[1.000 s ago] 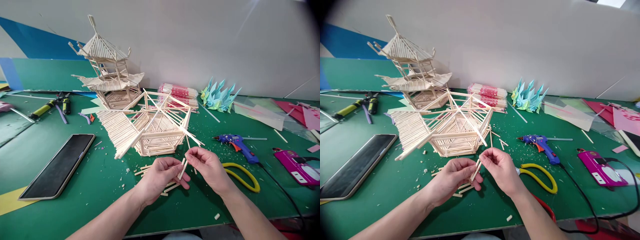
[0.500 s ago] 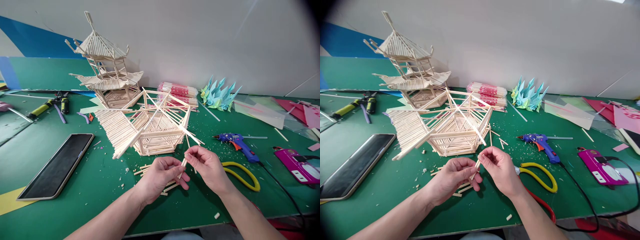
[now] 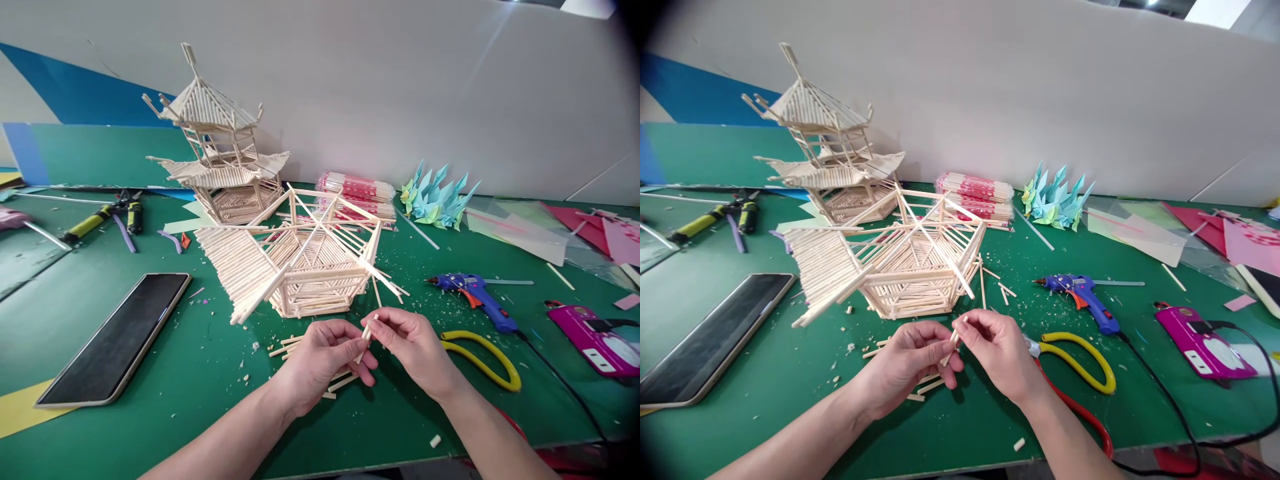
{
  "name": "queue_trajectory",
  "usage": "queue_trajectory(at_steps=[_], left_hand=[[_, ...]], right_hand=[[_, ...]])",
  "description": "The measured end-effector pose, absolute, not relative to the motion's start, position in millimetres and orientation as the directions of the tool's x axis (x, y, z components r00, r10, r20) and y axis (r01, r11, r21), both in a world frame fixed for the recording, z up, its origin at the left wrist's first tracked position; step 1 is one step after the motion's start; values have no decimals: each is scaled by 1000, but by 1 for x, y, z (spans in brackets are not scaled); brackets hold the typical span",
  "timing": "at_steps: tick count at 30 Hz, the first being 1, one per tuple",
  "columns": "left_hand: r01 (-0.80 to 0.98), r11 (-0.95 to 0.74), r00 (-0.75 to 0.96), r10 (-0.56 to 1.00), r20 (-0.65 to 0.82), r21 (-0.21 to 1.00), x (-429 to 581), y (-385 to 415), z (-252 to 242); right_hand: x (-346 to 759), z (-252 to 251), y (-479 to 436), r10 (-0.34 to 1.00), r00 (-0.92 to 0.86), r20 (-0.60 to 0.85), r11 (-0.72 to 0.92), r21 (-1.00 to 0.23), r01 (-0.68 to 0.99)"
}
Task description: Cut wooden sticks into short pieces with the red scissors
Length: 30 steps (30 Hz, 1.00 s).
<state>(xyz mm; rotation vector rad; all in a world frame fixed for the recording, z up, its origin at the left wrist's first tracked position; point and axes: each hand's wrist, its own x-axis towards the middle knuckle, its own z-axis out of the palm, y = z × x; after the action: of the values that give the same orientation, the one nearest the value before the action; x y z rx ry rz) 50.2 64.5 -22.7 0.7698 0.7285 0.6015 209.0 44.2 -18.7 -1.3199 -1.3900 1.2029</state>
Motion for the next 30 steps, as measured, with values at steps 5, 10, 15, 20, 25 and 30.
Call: queue_trajectory(at_steps=[5, 10, 15, 20, 25, 30], left_hand=[[-204, 588, 601, 706, -374, 783, 51, 64, -22], [-191, 592, 608, 698, -379, 783, 51, 63, -22], [-182, 588, 599, 702, -385, 788, 51, 63, -23], [-179, 589, 589, 706, -393, 788, 51, 64, -23], [-177, 585, 582, 711, -396, 791, 51, 64, -21], [-185, 578, 577, 718, -389, 794, 51, 63, -21]], right_hand=[[208, -22, 45, 997, -78, -29, -12, -979, 205], [208, -22, 46, 997, -77, -33, -16, -976, 218], [207, -21, 46, 996, -75, -41, -23, -974, 226], [207, -22, 45, 996, -73, -43, -26, -974, 224], [207, -22, 45, 997, -69, -42, -26, -976, 215], [206, -20, 46, 997, -70, -44, -27, -975, 219]])
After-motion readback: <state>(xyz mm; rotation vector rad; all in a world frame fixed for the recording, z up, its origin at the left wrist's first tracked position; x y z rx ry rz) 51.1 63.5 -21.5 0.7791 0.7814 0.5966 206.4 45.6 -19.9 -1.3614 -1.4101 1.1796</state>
